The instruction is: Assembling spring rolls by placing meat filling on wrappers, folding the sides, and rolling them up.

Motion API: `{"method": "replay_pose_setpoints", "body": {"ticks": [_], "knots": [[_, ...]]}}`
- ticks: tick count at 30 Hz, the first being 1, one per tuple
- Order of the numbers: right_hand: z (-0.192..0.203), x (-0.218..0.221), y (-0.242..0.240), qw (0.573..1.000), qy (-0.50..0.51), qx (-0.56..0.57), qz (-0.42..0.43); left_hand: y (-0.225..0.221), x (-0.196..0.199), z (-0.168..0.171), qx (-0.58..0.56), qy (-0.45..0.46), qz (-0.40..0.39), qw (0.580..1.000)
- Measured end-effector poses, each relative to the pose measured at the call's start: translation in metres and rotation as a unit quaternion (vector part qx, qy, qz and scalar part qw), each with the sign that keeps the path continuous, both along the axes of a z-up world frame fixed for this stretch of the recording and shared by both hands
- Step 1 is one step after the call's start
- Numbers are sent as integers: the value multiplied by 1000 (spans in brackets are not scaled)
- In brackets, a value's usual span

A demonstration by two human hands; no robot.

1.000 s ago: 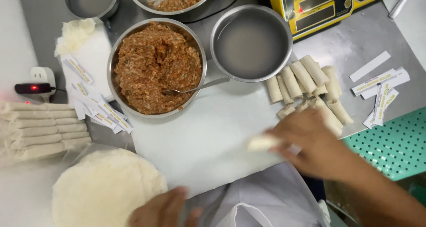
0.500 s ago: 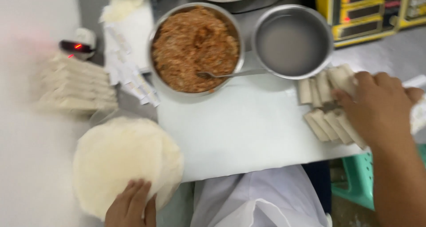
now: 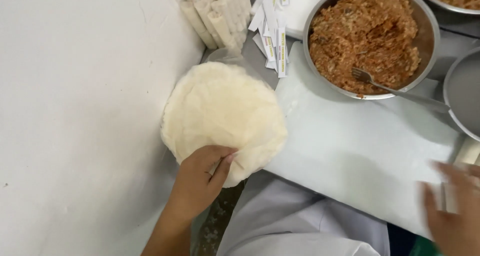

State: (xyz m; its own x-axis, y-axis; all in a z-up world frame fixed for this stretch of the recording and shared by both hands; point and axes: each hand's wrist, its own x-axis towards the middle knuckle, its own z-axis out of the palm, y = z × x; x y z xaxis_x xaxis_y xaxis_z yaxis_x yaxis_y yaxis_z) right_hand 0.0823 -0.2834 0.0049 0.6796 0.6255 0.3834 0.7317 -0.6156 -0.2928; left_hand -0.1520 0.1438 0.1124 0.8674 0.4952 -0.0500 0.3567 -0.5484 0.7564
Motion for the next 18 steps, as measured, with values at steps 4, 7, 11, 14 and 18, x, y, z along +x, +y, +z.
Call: {"method": "replay_pose_setpoints", "body": {"ticks": [4, 7, 11, 14, 18], "knots": [[43, -46, 131, 993, 35, -68, 89, 0, 2, -3, -18, -5, 34, 999], [50, -67, 200, 973, 26, 20, 227, 4, 4, -2, -67, -3, 91, 994], [42, -83, 249, 932, -45, -25, 359, 30, 2, 3, 6, -22, 131, 991], [37, -85, 259, 931, -32, -50, 361, 62, 5, 33, 144, -91, 172, 970], [34, -83, 254, 925, 100, 1, 365, 77, 23, 83, 414, -173, 159, 879]]}}
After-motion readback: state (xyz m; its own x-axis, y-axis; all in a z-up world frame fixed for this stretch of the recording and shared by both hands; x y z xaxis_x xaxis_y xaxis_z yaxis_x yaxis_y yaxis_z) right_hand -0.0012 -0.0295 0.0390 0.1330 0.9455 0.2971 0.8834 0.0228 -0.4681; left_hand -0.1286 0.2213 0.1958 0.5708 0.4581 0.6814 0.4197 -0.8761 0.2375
